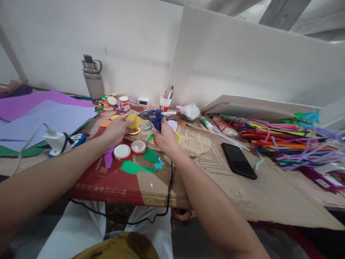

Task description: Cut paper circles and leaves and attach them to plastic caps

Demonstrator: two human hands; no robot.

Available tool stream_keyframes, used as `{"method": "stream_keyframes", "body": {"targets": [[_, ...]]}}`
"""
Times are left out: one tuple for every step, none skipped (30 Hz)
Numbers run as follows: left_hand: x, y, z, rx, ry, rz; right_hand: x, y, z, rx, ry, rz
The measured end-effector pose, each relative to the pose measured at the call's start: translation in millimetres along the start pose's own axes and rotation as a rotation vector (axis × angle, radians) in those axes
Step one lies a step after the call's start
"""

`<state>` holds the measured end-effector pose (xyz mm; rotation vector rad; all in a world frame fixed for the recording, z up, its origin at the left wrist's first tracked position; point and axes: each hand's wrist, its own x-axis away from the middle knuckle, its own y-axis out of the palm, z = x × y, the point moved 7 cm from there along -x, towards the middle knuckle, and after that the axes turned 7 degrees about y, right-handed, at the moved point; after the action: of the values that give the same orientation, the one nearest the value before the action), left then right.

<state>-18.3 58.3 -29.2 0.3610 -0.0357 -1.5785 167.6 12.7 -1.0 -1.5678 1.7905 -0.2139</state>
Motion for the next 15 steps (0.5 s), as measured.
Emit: {"method": "stream_keyframes", "body": {"targets": [[0,-0.7,0,-0.005,0.004,0.003,-1,0,2,0.004,0.010,0.002],[-1,-1.3,0,-0.007,0.011,0.005,-1,-1,4,0.006,0.021,0.005],[-1,-1.5,1,-0.006,0.018,0.003,-2,-1,5,0.004,0.029,0.008],[-1,-1.5,1,-0.005,0.026,0.000,-2,-2,6,-0.001,0.032,0.010],[-1,-1.4,2,-0.005,0.033,-0.003,-3,-2,6,-0.008,0.031,0.014],[-1,-1.2,2,-0.005,0.037,-0.005,-3,-3,6,-0.016,0.028,0.018],[-1,-0.9,2,-0.005,0.038,-0.005,-3,-4,5,-0.024,0.023,0.023],[-1,-0.4,3,-0.003,0.034,-0.005,-3,-5,4,-0.031,0.019,0.029],[0,0.0,3,0.003,0.023,-0.002,-3,-7,3,-0.037,0.017,0.038],[1,0.4,3,0.012,0.006,0.002,-3,-8,2,-0.042,0.018,0.048],[2,0.7,3,0.023,-0.016,0.007,-3,-10,0,-0.047,0.015,0.056],[3,0.7,3,0.034,-0.041,0.014,-3,-11,-1,-0.052,0.011,0.064],[3,0.6,2,0.043,-0.063,0.021,-3,-11,-2,-0.055,0.005,0.066],[4,0.5,2,0.052,-0.077,0.023,-2,-11,-2,-0.055,-0.002,0.060],[4,0.6,2,0.059,-0.085,0.022,-2,-10,-2,-0.050,-0.008,0.046]]}}
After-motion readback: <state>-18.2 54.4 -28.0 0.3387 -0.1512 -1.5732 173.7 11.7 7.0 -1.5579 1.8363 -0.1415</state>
